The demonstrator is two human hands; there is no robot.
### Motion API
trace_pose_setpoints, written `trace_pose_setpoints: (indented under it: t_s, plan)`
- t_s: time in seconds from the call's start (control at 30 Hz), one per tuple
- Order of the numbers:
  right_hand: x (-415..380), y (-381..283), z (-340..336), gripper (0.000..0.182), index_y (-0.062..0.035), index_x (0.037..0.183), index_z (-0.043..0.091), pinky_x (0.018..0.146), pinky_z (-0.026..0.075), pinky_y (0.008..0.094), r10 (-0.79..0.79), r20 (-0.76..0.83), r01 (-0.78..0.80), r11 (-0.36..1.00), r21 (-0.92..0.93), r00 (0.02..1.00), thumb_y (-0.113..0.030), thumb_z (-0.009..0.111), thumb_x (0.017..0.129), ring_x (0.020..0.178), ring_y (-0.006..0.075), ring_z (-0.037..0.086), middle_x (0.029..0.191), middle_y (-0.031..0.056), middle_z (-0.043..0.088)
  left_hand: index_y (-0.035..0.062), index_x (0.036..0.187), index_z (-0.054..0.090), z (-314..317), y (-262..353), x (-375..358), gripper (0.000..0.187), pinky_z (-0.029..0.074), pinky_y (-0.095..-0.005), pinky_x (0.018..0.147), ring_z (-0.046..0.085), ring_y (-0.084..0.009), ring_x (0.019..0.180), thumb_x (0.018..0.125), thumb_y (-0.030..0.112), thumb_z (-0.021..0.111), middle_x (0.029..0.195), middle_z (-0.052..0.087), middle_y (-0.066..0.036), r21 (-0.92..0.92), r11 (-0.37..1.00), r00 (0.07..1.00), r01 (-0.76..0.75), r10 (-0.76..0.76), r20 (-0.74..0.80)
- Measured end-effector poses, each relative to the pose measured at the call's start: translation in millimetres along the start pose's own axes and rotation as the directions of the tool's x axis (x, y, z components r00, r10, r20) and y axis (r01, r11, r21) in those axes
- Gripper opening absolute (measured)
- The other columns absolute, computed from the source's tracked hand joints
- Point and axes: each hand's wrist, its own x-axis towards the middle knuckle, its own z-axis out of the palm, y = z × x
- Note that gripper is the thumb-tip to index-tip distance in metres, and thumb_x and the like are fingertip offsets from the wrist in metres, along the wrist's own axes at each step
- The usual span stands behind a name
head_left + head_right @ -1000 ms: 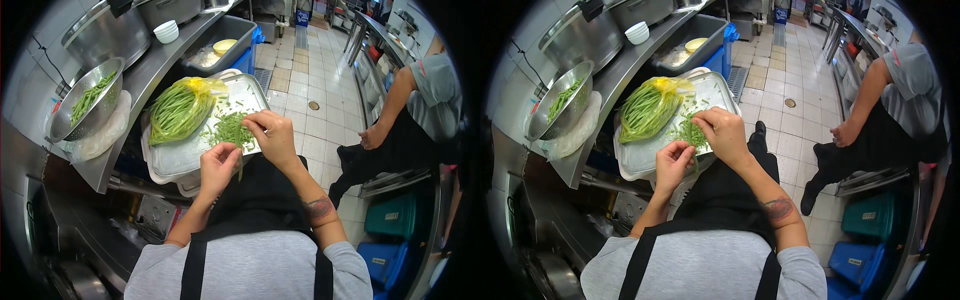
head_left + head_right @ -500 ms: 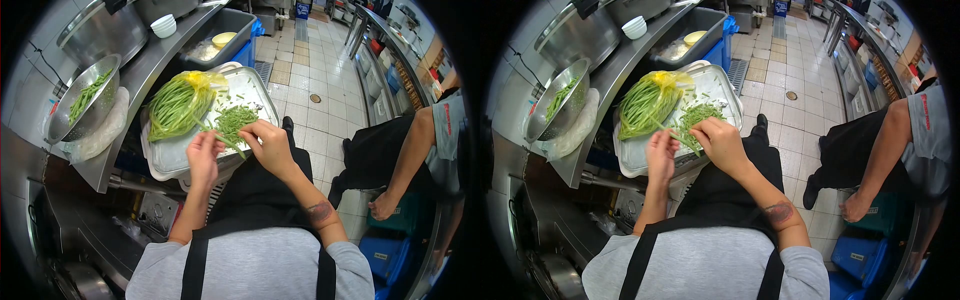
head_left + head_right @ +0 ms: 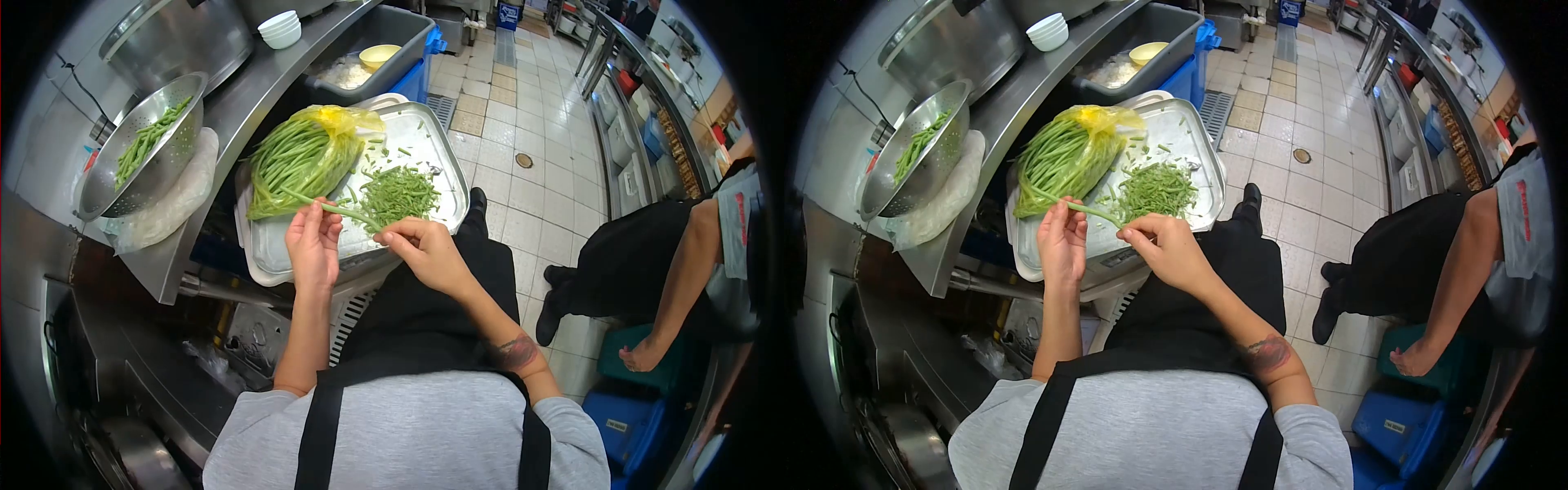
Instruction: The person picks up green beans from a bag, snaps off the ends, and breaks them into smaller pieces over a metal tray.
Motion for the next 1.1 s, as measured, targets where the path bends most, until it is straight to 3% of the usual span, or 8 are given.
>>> trace_pose_setpoints:
  t_s: [0.17, 0.33, 0.53, 0.6, 0.93, 1.03, 1.07, 1.1]
  plan:
    - [-4, 5, 2, 0.016, 0.0017, 0.084, 0.066, 0.058, 0.047, 0.0274, 0.053, -0.09, -0.04, 0.989, 0.14, 0.994, -0.013, 0.059, 0.082, 0.065, 0.015, 0.061, 0.076, 0.0101, 0.065, 0.0002, 0.098, 0.055, 7, -7, -6, 0.014, 0.051, -0.0205, 0.06, 0.059, -0.0106, 0.069, 0.089, 0.01, 0.057, 0.084, 0.062, -0.008, -0.024, 0.998, 0.998, 0.053, -0.052, 0.042]
    - [-5, 9, 3, 0.006, -0.0022, 0.072, 0.062, 0.051, 0.045, 0.0315, -0.351, -0.258, 0.21, 0.868, -0.45, 0.9, -0.008, 0.061, 0.071, 0.054, 0.023, 0.056, 0.066, 0.0104, 0.057, -0.0002, 0.095, 0.056, 12, -12, -11, 0.011, 0.051, -0.0221, 0.06, 0.059, -0.0112, 0.069, 0.086, 0.005, 0.058, 0.083, 0.061, -0.007, 0.033, 0.999, 0.994, 0.033, -0.037, 0.106]
    - [-2, 20, 2, 0.009, -0.001, 0.064, 0.06, 0.051, 0.045, 0.0329, -0.226, -0.364, 0.101, 0.938, -0.331, 0.904, -0.009, 0.062, 0.068, 0.052, 0.0241, 0.056, 0.061, 0.0109, 0.056, -0.0007, 0.087, 0.057, 35, -8, -42, 0.011, 0.046, -0.0217, 0.062, 0.057, -0.0115, 0.072, 0.079, -0.004, 0.063, 0.082, 0.059, -0.008, 0.377, 0.86, 0.929, -0.345, 0.257, 0.266]
    - [0, 20, 1, 0.01, -0.0009, 0.063, 0.059, 0.051, 0.045, 0.0327, -0.214, -0.4, 0.082, 0.943, -0.322, 0.891, -0.009, 0.062, 0.067, 0.052, 0.0241, 0.056, 0.06, 0.0109, 0.056, -0.0002, 0.083, 0.058, 39, -10, -52, 0.015, 0.045, -0.0217, 0.062, 0.056, -0.0118, 0.074, 0.074, -0.006, 0.068, 0.083, 0.059, -0.009, 0.491, 0.52, 0.708, -0.699, 0.405, 0.578]
    - [-7, 29, -1, 0.009, 0.0026, 0.065, 0.056, 0.048, 0.04, 0.0261, -0.174, -0.406, 0.027, 0.939, -0.342, 0.897, -0.005, 0.058, 0.069, 0.049, 0.0147, 0.051, 0.058, 0.0103, 0.054, 0.0006, 0.077, 0.059, 36, -28, -60, 0.016, 0.048, -0.0276, 0.065, 0.058, -0.0184, 0.072, 0.07, -0.001, 0.073, 0.083, 0.06, -0.011, 0.55, 0.473, 0.724, -0.689, 0.416, 0.55]
    - [-7, 29, -6, 0.008, 0.001, 0.064, 0.057, 0.047, 0.042, 0.0289, -0.087, -0.396, 0.045, 0.992, -0.115, 0.914, -0.006, 0.057, 0.069, 0.048, 0.0168, 0.053, 0.059, 0.0081, 0.053, -0.0001, 0.088, 0.056, 36, -23, -51, 0.011, 0.049, -0.025, 0.067, 0.059, -0.0161, 0.071, 0.08, -0.001, 0.064, 0.082, 0.061, -0.008, 0.327, 0.847, 0.892, -0.419, 0.318, 0.32]
    - [-7, 26, -8, 0.008, 0.001, 0.064, 0.057, 0.047, 0.042, 0.0289, -0.087, -0.398, 0.045, 0.992, -0.115, 0.913, -0.006, 0.057, 0.069, 0.048, 0.0168, 0.053, 0.059, 0.0081, 0.053, -0.0001, 0.088, 0.056, 34, -20, -44, 0.011, 0.049, -0.025, 0.067, 0.059, -0.0161, 0.071, 0.08, -0.001, 0.064, 0.082, 0.061, -0.008, 0.327, 0.847, 0.892, -0.419, 0.317, 0.322]
    - [-8, 21, -10, 0.006, 0.0011, 0.065, 0.056, 0.047, 0.041, 0.0278, -0.157, -0.383, 0.123, 0.986, -0.112, 0.91, -0.004, 0.057, 0.069, 0.049, 0.0152, 0.052, 0.06, 0.0071, 0.053, 0.0004, 0.091, 0.056, 28, -14, -36, 0.011, 0.05, -0.0249, 0.068, 0.06, -0.0157, 0.073, 0.082, 0.002, 0.062, 0.082, 0.061, -0.008, 0.214, 0.961, 0.966, -0.174, 0.124, 0.227]
